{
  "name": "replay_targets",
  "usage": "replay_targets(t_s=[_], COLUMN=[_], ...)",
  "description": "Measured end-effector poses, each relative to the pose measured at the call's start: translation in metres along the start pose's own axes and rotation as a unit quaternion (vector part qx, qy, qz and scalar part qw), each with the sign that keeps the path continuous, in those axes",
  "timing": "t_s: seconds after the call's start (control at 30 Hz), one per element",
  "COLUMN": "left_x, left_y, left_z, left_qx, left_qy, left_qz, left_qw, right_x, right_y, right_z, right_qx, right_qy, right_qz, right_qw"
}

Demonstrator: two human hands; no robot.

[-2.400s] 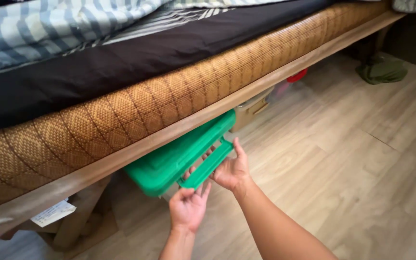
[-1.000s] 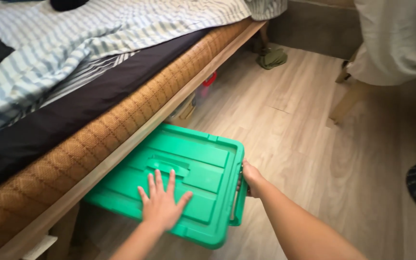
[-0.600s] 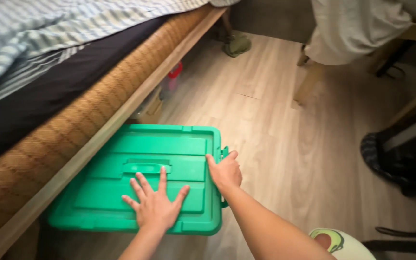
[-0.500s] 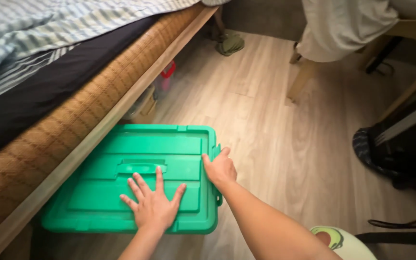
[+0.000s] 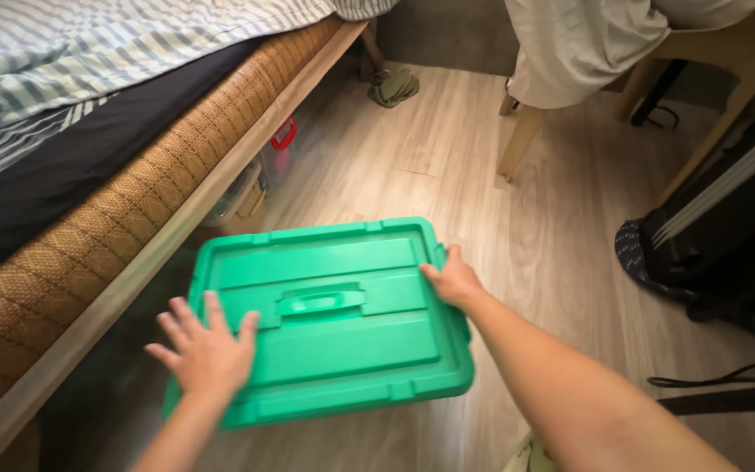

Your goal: Organizing and storing clothes into a plastic bin under the bed

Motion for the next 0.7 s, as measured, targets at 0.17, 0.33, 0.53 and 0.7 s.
replay_targets(t_s=[0.17, 0.33, 0.53, 0.7], left_x=[-0.089, -0.124, -0.057, -0.003], left_y=[-0.075, -0.101, -0.079, -0.069], left_z=[0.068, 0.089, 0.046, 0.008], left_qx=[0.090, 0.111, 0.144, 0.188], left_qy=[-0.115, -0.130, -0.143, -0.206], left_qz=[-0.125, -0.176, -0.174, -0.193], left_qw=[0.981, 0.969, 0.964, 0.941], right_x=[0.032, 0.024, 0.051, 0.105], right_y=[0.013, 0.011, -0.012, -0.020], right_z=[-0.035, -0.044, -0.059, -0.077], right_qx=[-0.094, -0.173, -0.168, -0.152], right_qy=[0.016, 0.005, 0.022, 0.034], right_qz=[0.028, 0.123, 0.137, 0.097], right_qw=[0.995, 0.977, 0.976, 0.983])
Point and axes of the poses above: each hand's wrist, its own z-axis towards the middle knuckle, its own x-axis out of the back of the hand, y = z × x, the point moved 6 cm from there along z, towards the middle knuckle, and after that the axes turned 2 degrees about -y, right-handed, at the moved point
